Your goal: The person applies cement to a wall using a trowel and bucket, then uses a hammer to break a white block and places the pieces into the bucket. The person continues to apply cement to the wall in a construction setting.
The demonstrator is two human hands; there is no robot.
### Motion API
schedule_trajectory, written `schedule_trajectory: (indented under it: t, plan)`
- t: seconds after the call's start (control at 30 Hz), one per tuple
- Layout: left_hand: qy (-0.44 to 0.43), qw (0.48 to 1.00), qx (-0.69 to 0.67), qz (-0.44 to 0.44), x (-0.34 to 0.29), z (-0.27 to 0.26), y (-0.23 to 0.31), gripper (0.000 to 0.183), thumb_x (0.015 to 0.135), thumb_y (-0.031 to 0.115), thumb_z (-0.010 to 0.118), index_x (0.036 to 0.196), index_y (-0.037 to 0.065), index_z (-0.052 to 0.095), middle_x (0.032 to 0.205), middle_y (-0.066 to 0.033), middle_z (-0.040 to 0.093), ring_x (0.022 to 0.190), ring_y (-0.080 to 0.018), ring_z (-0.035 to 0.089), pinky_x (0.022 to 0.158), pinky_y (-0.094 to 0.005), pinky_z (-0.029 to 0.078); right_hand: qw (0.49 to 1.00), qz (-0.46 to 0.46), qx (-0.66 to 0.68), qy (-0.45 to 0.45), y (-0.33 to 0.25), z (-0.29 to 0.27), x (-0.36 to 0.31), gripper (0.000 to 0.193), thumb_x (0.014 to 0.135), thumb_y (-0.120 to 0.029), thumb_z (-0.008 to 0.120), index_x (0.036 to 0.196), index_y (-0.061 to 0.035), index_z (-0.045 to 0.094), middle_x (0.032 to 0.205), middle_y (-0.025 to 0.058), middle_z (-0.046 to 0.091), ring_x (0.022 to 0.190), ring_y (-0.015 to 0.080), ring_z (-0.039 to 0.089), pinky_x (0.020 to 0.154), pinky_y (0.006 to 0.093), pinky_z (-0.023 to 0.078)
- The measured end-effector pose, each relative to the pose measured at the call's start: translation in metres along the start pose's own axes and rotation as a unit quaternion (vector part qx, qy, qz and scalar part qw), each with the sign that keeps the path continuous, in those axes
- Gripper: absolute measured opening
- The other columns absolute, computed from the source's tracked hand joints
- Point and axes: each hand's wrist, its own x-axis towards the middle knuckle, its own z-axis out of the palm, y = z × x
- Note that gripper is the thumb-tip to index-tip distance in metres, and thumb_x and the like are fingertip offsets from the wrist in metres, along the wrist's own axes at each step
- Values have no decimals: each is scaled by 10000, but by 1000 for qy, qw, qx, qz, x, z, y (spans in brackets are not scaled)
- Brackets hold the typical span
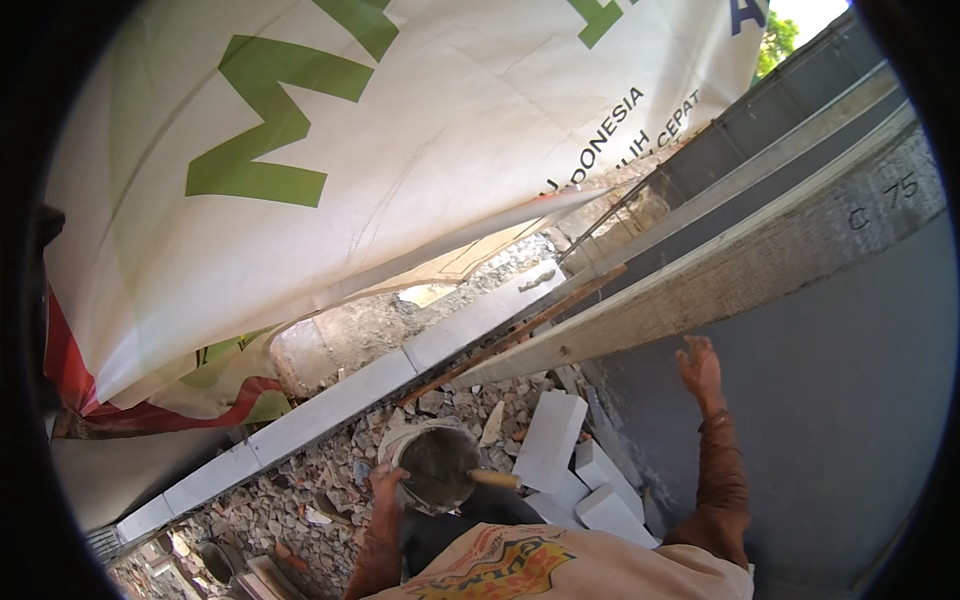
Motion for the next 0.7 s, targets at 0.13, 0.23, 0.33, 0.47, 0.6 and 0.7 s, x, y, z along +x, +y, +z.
schedule_trajectory:
  t: [0.13,0.23,0.33,0.47,0.6,0.7]
  plan:
    - [45,998,-13,-37,-1,7,-6,170,726,-80,620,889,-47,653,825,-66,667,704,-177,621,651,-301,474,996,19,-75,-32,38,-19,57,266,869,-179,675,1022,39,663,1037,284,656,946,424,646,785,500,506]
    - [30,998,-48,-8,0,14,-10,139,728,-80,615,855,-40,655,798,-62,666,693,-180,627,645,-302,478,987,-154,-53,10,22,6,52,219,860,-167,691,970,21,674,967,261,670,853,431,653,691,488,503]
    - [43,997,-58,2,0,21,-15,124,730,-78,609,834,-41,664,791,-65,675,683,-175,627,642,-303,477,975,-145,95,-139,-39,52,-18,285,877,-278,697,1042,-45,694,1011,207,694,893,386,677,743,433,552]
    - [42,996,-76,-26,4,22,-22,129,728,-78,606,819,-38,688,805,-64,690,680,-163,627,642,-295,475,867,-146,137,-457,-150,128,-113,638,911,-483,642,1372,-56,534,1317,237,569,1186,393,578,1001,446,462]
    - [29,997,-73,-27,6,16,-25,115,722,-80,609,778,-34,699,828,-67,708,645,-146,615,629,-290,472,792,-109,184,-571,-206,176,-163,737,884,-564,624,1375,-27,507,1253,269,604,1188,402,575,1012,454,447]
    - [17,999,42,22,8,8,-21,142,657,-81,631,767,-47,714,983,-143,725,971,-227,634,848,-344,469,757,-90,165,-625,-226,192,-179,660,883,-541,631,1283,-18,577,1079,238,687,1026,398,657,900,458,497]
